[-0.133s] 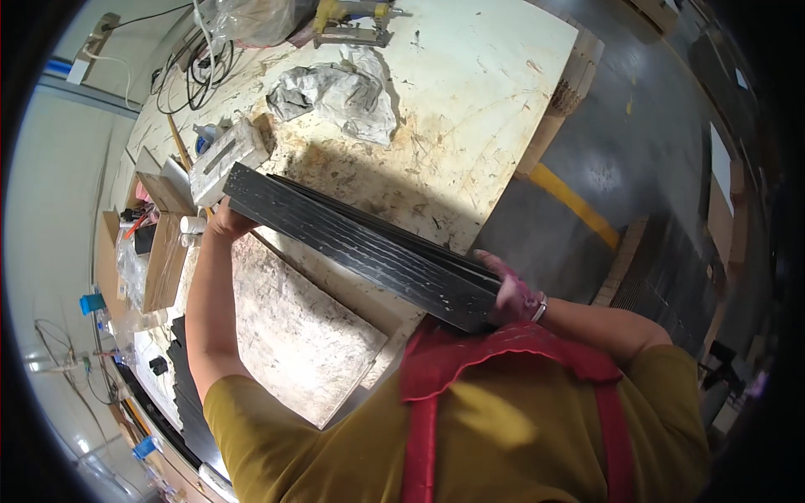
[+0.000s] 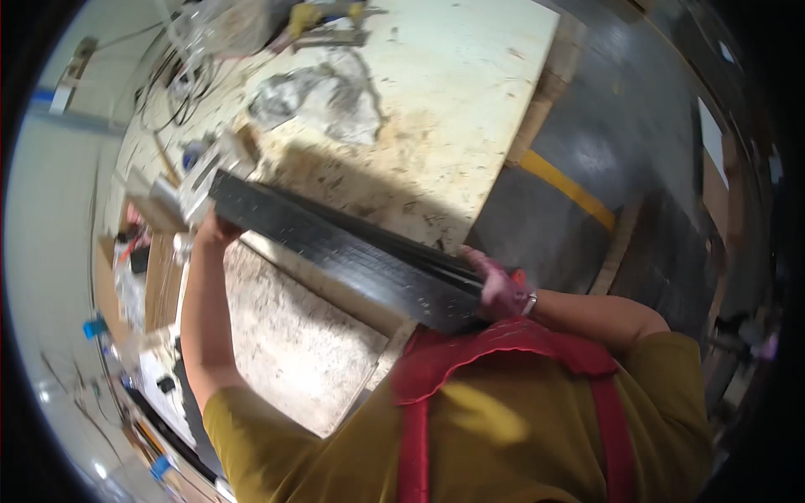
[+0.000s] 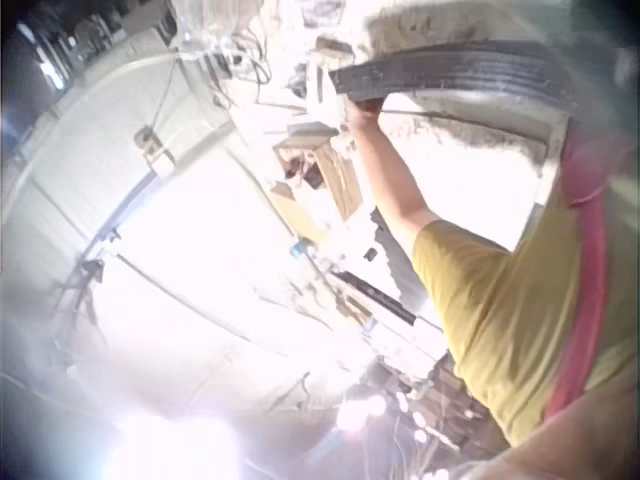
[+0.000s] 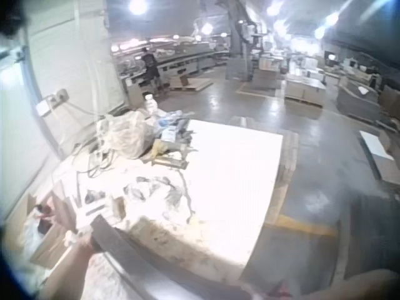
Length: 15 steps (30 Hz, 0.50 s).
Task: The person scrapes the edges of black wooden slats with a small metal tool, wipes them with a cloth, and uses an air nozzle to clean them. They then move a bundle of the slats to another location and apply glue or tape to one of the pieces.
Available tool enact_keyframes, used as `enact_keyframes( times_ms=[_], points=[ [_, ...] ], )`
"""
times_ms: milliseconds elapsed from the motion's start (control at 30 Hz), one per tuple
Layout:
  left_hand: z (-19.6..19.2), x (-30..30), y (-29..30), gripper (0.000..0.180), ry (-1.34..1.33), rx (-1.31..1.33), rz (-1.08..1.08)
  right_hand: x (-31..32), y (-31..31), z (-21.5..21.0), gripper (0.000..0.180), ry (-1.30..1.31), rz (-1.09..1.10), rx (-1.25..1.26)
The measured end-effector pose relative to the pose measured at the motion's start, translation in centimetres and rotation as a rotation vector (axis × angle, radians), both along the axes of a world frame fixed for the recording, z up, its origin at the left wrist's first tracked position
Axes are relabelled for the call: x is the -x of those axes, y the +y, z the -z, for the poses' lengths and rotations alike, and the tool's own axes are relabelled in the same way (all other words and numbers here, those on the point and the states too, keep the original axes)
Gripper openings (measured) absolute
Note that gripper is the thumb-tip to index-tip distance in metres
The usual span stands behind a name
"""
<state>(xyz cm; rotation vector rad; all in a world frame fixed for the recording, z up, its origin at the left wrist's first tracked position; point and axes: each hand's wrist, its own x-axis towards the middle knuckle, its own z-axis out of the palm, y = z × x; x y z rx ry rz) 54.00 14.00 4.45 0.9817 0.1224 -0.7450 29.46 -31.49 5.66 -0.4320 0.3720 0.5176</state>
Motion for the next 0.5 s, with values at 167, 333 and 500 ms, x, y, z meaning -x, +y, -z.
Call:
enact_keyframes(
  times_ms=[167,333,500],
  points=[
    [-0.9,2.0,-5.1,0.044,-0.249,-0.319,-0.049,-2.6,2.5,-0.9,0.047,0.657,-0.016,0.577],
    [-4.4,5.0,-19.8,0.045,-0.482,-0.826,-0.020,-1.4,1.3,5.0,0.043,0.274,-0.162,0.350],
    [-6.4,8.1,-32.8,0.047,-0.742,-0.849,0.146,1.0,-1.9,9.3,0.040,0.015,-0.082,0.352]
  ],
)
